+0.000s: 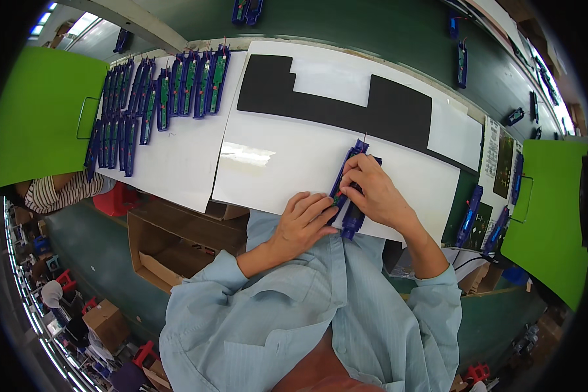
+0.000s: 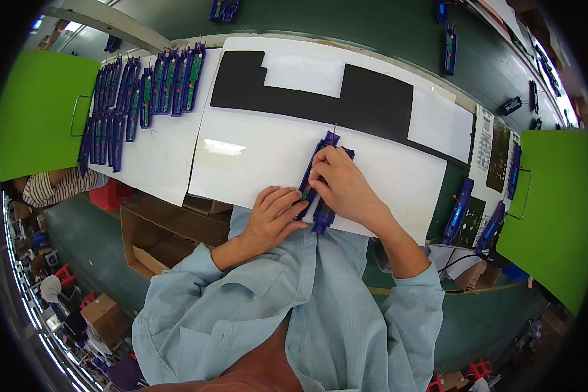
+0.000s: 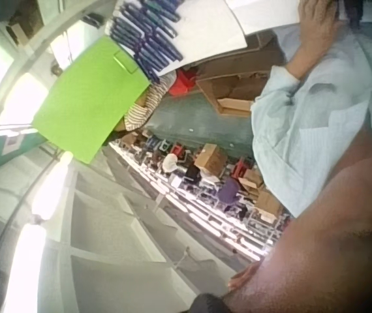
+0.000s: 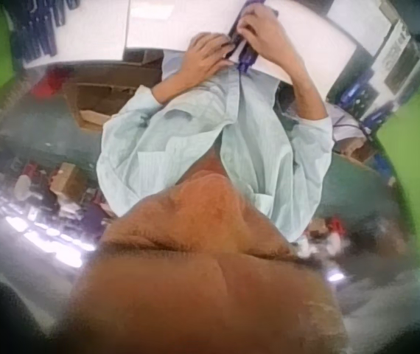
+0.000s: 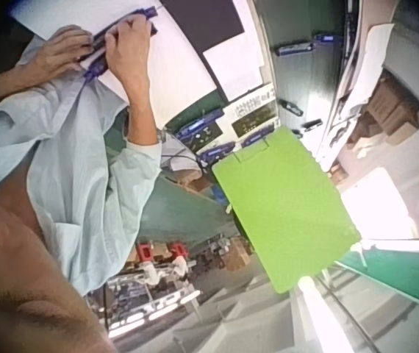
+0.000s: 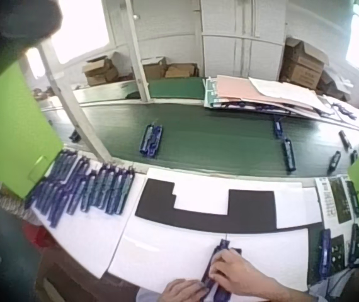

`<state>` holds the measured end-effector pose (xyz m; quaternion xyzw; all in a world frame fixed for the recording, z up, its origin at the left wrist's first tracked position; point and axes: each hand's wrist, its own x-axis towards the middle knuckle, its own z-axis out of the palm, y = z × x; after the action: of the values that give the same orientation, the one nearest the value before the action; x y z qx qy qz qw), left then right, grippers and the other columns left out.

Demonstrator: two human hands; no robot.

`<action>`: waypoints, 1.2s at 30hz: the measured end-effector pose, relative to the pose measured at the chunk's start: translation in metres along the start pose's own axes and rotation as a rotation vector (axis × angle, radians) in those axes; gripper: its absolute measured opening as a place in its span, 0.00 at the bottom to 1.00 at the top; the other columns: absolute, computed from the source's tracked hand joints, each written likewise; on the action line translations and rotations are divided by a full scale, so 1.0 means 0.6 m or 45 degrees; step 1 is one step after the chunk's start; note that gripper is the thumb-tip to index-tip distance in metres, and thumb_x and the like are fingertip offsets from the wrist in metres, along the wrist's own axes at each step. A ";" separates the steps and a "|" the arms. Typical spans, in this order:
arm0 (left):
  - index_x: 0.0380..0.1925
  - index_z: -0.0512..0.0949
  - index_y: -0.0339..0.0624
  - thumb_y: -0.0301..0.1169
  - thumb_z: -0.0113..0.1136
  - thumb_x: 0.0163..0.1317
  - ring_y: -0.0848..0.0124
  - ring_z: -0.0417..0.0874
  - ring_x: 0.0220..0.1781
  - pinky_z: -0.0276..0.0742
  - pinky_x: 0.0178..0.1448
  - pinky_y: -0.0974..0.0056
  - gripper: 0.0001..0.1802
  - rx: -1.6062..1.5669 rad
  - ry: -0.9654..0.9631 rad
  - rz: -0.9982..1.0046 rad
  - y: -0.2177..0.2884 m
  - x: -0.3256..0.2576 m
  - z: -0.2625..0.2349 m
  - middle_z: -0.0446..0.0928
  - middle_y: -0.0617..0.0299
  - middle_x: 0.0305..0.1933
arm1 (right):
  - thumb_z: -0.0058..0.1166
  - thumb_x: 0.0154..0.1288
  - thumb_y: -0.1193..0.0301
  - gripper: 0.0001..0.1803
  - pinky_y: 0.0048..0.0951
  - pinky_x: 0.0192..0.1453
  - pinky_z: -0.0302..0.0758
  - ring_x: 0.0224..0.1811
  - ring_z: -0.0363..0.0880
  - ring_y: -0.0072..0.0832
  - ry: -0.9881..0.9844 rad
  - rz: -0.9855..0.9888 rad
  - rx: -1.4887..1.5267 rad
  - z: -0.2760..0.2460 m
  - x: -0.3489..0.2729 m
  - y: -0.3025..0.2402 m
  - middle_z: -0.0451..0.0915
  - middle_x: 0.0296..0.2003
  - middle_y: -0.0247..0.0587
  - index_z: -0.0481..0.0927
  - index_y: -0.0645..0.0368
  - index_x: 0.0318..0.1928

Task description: The person assembles small electronic devices at a workstation. They pick up blue plastic casings and green circuit boards, insert the boards into the casings, and secure them by hand. The person then places the assembled units onto a black foam mat on the table.

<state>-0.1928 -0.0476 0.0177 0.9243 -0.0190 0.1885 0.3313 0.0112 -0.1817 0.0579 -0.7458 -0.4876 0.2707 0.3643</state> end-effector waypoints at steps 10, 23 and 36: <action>0.53 0.85 0.35 0.37 0.77 0.58 0.54 0.79 0.72 0.77 0.72 0.50 0.25 -0.008 -0.037 0.086 -0.017 -0.005 0.012 0.79 0.53 0.65 | 0.66 0.64 0.77 0.04 0.42 0.61 0.76 0.53 0.76 0.44 -0.002 0.000 -0.035 0.003 0.005 -0.003 0.76 0.48 0.45 0.84 0.64 0.35; 0.54 0.85 0.38 0.38 0.78 0.55 0.54 0.81 0.72 0.77 0.71 0.52 0.27 0.040 -0.052 0.103 -0.019 0.000 0.010 0.79 0.52 0.69 | 0.65 0.63 0.78 0.04 0.41 0.60 0.67 0.53 0.75 0.40 0.235 -0.093 -0.111 0.042 -0.024 0.002 0.77 0.48 0.40 0.82 0.58 0.36; 0.49 0.83 0.31 0.30 0.76 0.55 0.50 0.81 0.60 0.80 0.66 0.48 0.23 0.032 -0.402 0.255 -0.001 0.057 -0.045 0.77 0.45 0.67 | 0.75 0.63 0.72 0.39 0.38 0.45 0.84 0.42 0.83 0.43 0.301 0.300 0.017 0.044 -0.118 -0.029 0.72 0.56 0.53 0.72 0.62 0.72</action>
<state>-0.1699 -0.0272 0.0486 0.9399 -0.1604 0.0734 0.2923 -0.0449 -0.2353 0.0599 -0.8220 -0.3489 0.2250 0.3898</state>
